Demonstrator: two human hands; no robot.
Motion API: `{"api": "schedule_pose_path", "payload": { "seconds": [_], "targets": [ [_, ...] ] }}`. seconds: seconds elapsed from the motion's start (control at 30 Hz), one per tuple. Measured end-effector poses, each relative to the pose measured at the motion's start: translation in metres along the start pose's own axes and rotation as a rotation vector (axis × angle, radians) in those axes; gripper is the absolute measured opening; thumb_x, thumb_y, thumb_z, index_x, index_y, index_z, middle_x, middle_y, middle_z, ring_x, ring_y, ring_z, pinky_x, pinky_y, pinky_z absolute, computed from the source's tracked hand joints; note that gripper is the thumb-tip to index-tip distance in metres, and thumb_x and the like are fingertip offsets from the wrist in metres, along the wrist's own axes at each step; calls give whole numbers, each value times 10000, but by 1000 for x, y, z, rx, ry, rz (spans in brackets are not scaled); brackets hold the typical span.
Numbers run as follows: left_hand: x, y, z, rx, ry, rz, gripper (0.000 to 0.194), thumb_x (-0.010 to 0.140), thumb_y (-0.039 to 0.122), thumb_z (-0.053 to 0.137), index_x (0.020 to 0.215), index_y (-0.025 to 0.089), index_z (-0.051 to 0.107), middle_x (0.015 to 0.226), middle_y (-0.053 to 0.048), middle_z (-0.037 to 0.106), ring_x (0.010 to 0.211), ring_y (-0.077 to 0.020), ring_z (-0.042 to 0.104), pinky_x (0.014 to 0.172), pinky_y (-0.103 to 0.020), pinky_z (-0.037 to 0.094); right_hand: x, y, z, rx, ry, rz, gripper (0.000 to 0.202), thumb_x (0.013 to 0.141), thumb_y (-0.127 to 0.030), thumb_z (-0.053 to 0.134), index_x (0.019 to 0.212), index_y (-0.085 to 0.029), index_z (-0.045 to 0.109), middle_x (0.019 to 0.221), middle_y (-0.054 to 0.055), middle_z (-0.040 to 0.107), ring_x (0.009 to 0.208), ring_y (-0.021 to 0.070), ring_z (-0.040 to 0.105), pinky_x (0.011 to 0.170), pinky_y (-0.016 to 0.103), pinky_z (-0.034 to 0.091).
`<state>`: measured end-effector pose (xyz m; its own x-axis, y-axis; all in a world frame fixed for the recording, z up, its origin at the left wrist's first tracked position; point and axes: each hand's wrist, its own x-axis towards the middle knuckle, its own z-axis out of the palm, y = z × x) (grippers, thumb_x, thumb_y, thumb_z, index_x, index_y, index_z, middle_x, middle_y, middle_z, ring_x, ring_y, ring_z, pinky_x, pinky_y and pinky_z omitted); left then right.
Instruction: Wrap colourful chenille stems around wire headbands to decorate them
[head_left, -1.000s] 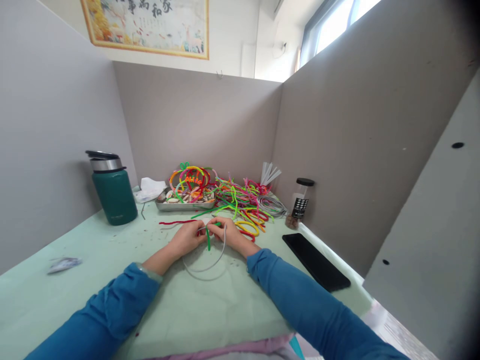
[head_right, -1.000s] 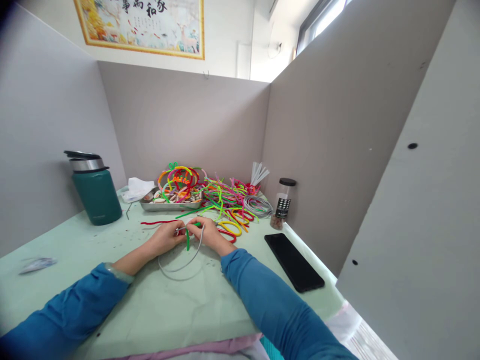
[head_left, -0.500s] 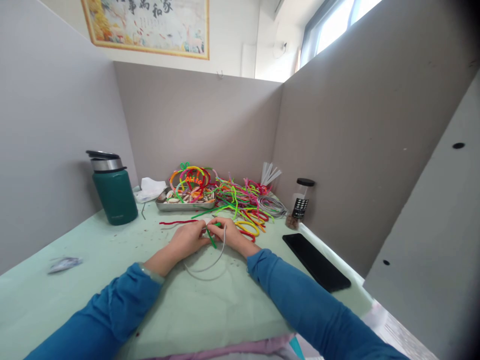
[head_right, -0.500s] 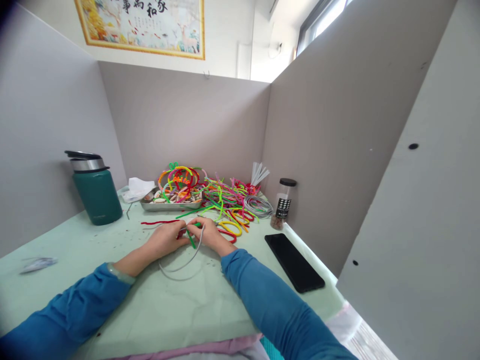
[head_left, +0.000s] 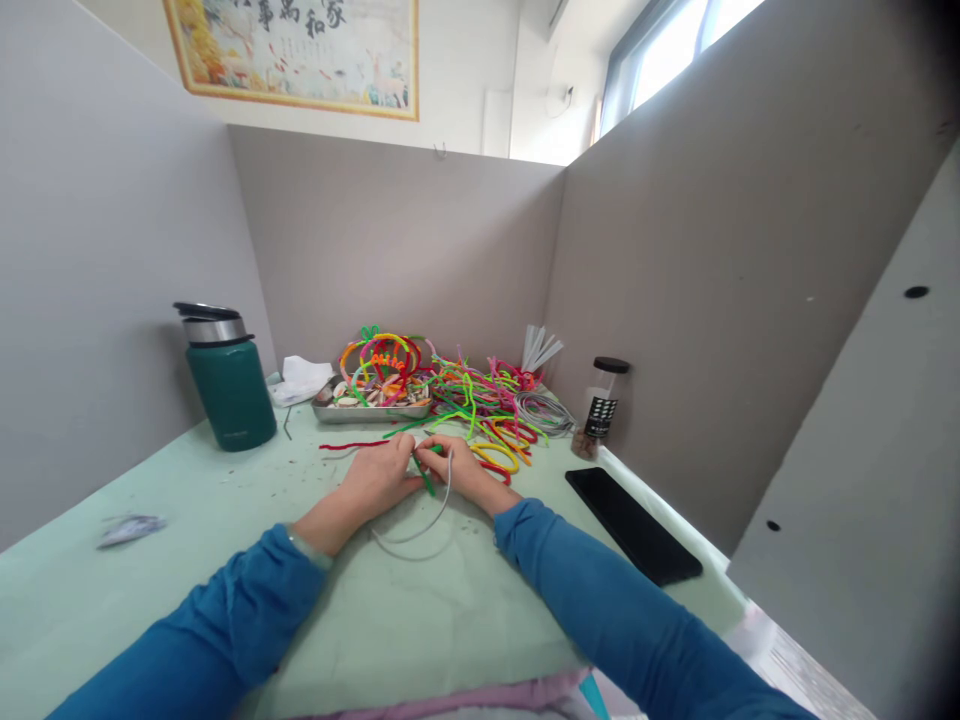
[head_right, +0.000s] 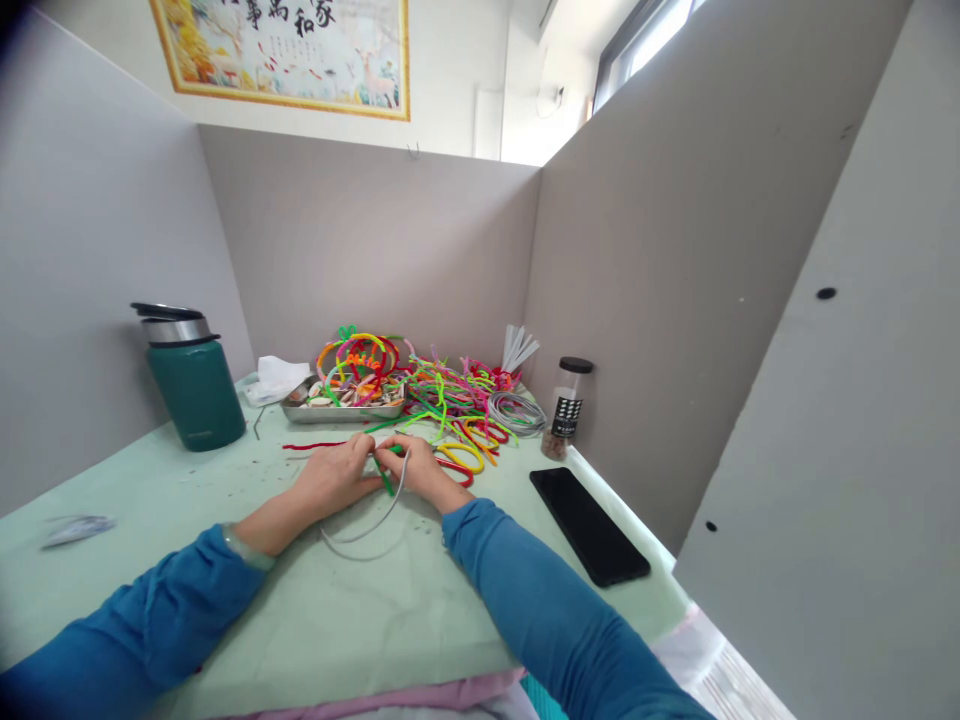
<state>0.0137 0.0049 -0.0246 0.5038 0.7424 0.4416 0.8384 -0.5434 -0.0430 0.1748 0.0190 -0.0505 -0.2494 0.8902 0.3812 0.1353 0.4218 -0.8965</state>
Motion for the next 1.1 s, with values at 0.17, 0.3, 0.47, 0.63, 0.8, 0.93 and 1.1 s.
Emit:
{"api": "schedule_pose_path", "payload": {
  "seconds": [0.17, 0.3, 0.47, 0.63, 0.8, 0.93, 1.1],
  "targets": [
    [0, -2, 2, -17, 121, 79, 243, 733, 307, 583, 918, 191, 476, 1001, -96, 552, 910, -233, 561, 637, -286, 414, 1, 1, 0, -13, -14, -8, 289, 756, -442, 588, 776, -155, 620, 483, -41, 457, 437, 88, 394, 432, 203, 311],
    [0, -3, 2, 2, 165, 142, 254, 729, 312, 594, 916, 194, 470, 1012, -88, 533, 932, -230, 532, 685, -303, 424, 1, 3, 0, -1, -16, -9, 283, 764, -438, 581, 790, -158, 616, 480, -45, 453, 429, 87, 394, 423, 201, 304],
    [1, -4, 2, -34, 207, 93, 264, 724, 327, 614, 898, 187, 473, 947, -68, 520, 872, -217, 525, 677, -304, 413, 0, 2, 0, -7, -23, -30, 250, 781, -406, 564, 754, -160, 598, 486, -41, 464, 433, 87, 399, 427, 200, 303],
    [2, -3, -2, -99, 188, 190, 117, 758, 275, 599, 801, 185, 537, 886, -58, 534, 840, -197, 500, 701, -299, 394, 1, 2, -1, -25, -25, -21, 240, 783, -390, 558, 738, -159, 607, 477, -40, 462, 430, 87, 400, 429, 202, 298],
    [2, -7, -1, -124, 164, 307, 162, 843, 252, 504, 786, 200, 647, 765, -44, 549, 780, -171, 481, 717, -294, 362, 3, 3, -1, -40, 13, -2, 206, 768, -345, 560, 706, -153, 603, 472, -39, 457, 432, 86, 393, 427, 201, 289],
    [2, -9, 0, -54, 119, 360, 183, 838, 251, 518, 807, 235, 698, 752, -43, 564, 783, -177, 476, 702, -305, 331, 4, 4, -1, -55, 51, -19, 203, 755, -334, 569, 708, -144, 623, 507, -32, 481, 470, 87, 408, 453, 201, 309],
    [2, -6, -3, 75, 94, 402, 212, 794, 115, 511, 837, 220, 690, 785, -50, 594, 794, -190, 469, 718, -336, 312, 6, 3, -1, -103, 69, -108, 183, 741, -307, 589, 713, -140, 660, 643, 2, 583, 601, 114, 490, 567, 221, 374]
  ]
}}
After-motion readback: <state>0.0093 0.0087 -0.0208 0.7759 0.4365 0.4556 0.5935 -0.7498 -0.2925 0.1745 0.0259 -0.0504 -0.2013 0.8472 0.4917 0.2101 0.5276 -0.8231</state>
